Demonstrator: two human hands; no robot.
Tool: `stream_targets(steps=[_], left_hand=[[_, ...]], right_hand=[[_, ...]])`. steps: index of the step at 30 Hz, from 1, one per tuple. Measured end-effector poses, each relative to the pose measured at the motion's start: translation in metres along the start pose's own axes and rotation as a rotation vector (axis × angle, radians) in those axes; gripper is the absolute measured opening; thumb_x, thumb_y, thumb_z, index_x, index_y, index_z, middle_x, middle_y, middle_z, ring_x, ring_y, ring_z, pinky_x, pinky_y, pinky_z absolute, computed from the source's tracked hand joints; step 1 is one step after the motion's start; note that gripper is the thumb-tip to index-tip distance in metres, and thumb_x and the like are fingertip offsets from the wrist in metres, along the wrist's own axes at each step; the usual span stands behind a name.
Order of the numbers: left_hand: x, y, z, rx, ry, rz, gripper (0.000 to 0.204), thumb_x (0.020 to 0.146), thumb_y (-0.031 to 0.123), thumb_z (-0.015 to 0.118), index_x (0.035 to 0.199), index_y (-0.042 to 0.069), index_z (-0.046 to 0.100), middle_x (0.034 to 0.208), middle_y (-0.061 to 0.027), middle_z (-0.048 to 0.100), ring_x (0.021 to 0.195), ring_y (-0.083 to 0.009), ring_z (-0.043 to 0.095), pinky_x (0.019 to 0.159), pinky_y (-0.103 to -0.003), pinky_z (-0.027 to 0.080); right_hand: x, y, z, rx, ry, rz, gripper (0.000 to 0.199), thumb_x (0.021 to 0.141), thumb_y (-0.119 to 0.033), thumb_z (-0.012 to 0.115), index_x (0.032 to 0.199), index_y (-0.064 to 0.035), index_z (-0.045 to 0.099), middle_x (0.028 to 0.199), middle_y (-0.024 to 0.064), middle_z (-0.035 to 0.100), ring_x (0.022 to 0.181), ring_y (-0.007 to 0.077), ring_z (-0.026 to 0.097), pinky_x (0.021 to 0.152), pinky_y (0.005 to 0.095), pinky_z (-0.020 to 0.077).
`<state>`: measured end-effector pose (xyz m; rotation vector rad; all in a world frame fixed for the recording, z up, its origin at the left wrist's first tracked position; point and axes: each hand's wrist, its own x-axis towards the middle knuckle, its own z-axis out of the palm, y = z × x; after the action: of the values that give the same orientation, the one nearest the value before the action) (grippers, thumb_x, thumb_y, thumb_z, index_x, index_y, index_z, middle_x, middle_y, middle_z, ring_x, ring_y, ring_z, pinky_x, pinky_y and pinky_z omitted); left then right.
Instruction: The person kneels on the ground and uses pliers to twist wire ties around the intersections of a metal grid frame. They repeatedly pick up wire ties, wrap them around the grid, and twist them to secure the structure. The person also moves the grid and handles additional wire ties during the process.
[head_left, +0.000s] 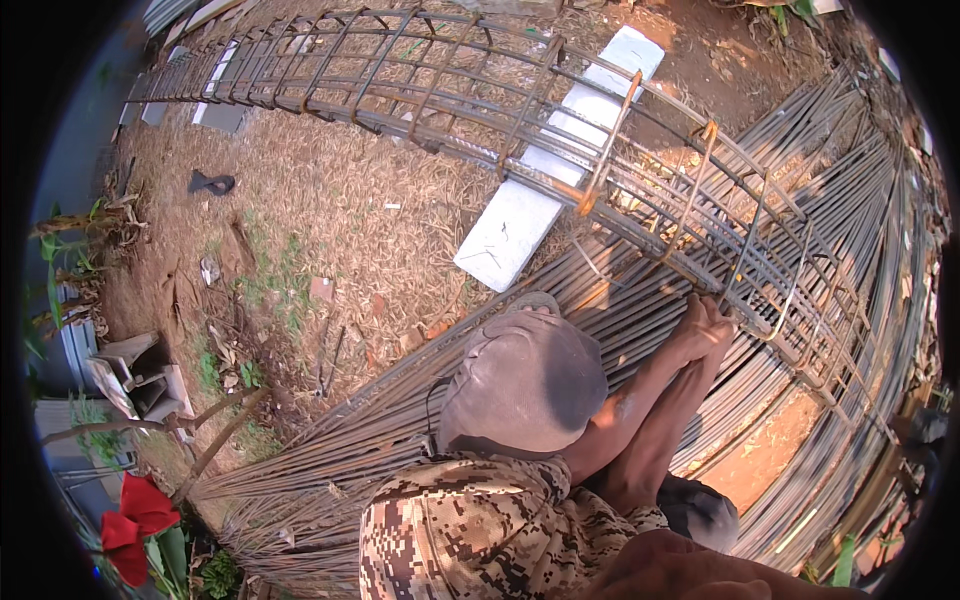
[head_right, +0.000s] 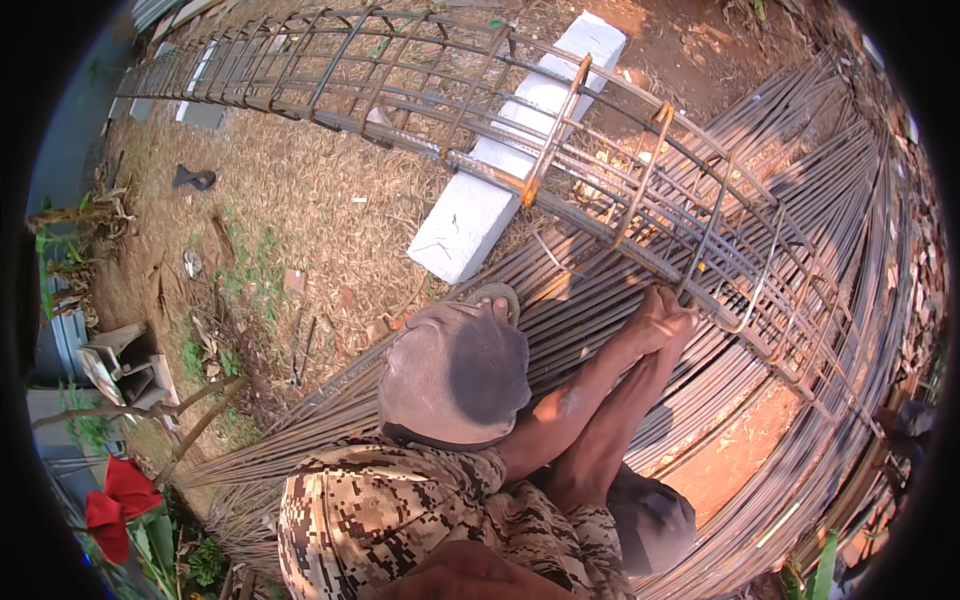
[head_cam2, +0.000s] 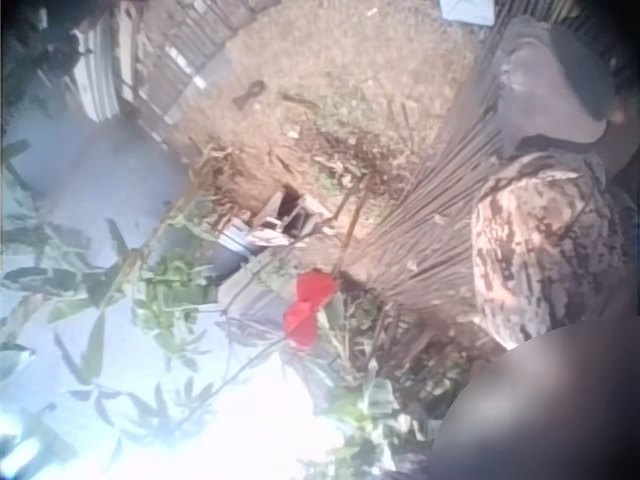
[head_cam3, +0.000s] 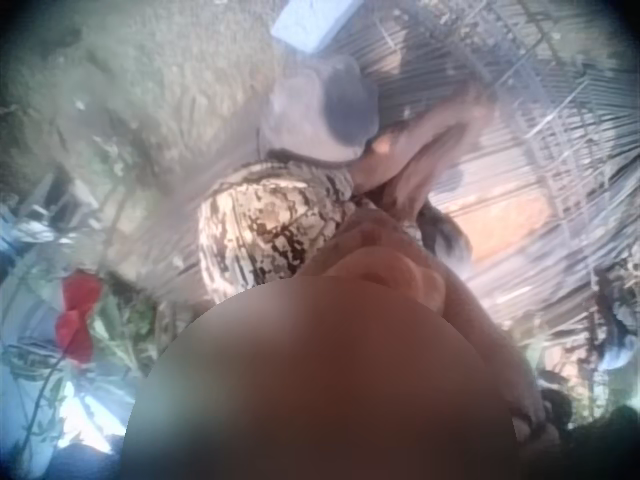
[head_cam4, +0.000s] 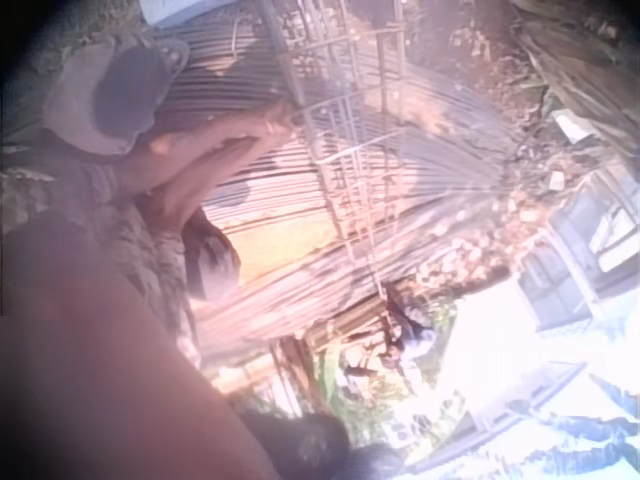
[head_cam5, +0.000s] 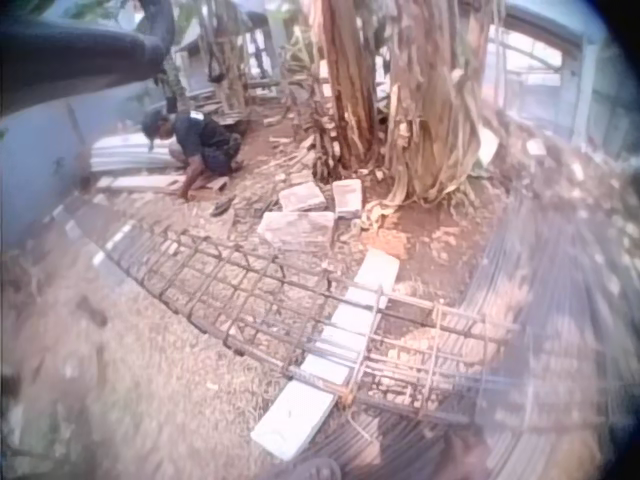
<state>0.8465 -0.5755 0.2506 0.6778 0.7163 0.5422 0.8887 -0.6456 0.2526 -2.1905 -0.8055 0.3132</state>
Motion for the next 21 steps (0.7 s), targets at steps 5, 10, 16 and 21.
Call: stream_targets(steps=[5,10,16,21], left_hand=[[0.002,0.001,-0.002,-0.006,-0.001,0.002,0.026,0.083,0.020,0.074,0.093,-0.001,0.061,0.091,-0.0099,0.062,0.084,-0.0155,0.060,0.078,-0.032,0.050],[0.006,0.002,-0.005,-0.007,-0.002,0.007,0.026,0.083,0.020,0.074,0.094,0.000,0.061,0.091,-0.0100,0.062,0.085,-0.0157,0.060,0.078,-0.032,0.050],[0.007,0.002,-0.006,-0.012,0.001,0.011,0.026,0.083,0.020,0.074,0.094,0.000,0.061,0.092,-0.0100,0.062,0.086,-0.0159,0.060,0.079,-0.032,0.050],[0.008,0.003,-0.008,-0.013,0.007,0.012,0.026,0.083,0.021,0.074,0.095,0.001,0.061,0.093,-0.0100,0.061,0.087,-0.0161,0.060,0.080,-0.032,0.050]], right_hand=[[0.001,0.005,0.001,0.006,-0.001,-0.007,0.015,0.087,-0.013,0.062,0.078,0.0001,0.061,0.072,0.0065,0.060,0.065,0.0124,0.054,0.054,0.0303,0.0423],[0.004,0.008,0.004,0.007,-0.004,-0.009,0.015,0.087,-0.013,0.062,0.079,0.0001,0.061,0.071,0.0062,0.060,0.065,0.0121,0.054,0.053,0.0300,0.0420],[0.005,0.008,0.006,0.003,-0.014,-0.013,0.015,0.087,-0.013,0.063,0.079,0.0002,0.062,0.071,0.0058,0.060,0.065,0.0118,0.054,0.052,0.0296,0.0417],[0.008,0.011,0.008,0.004,-0.021,-0.016,0.015,0.087,-0.013,0.063,0.079,0.0002,0.063,0.070,0.0054,0.060,0.065,0.0115,0.054,0.052,0.0292,0.0414]])
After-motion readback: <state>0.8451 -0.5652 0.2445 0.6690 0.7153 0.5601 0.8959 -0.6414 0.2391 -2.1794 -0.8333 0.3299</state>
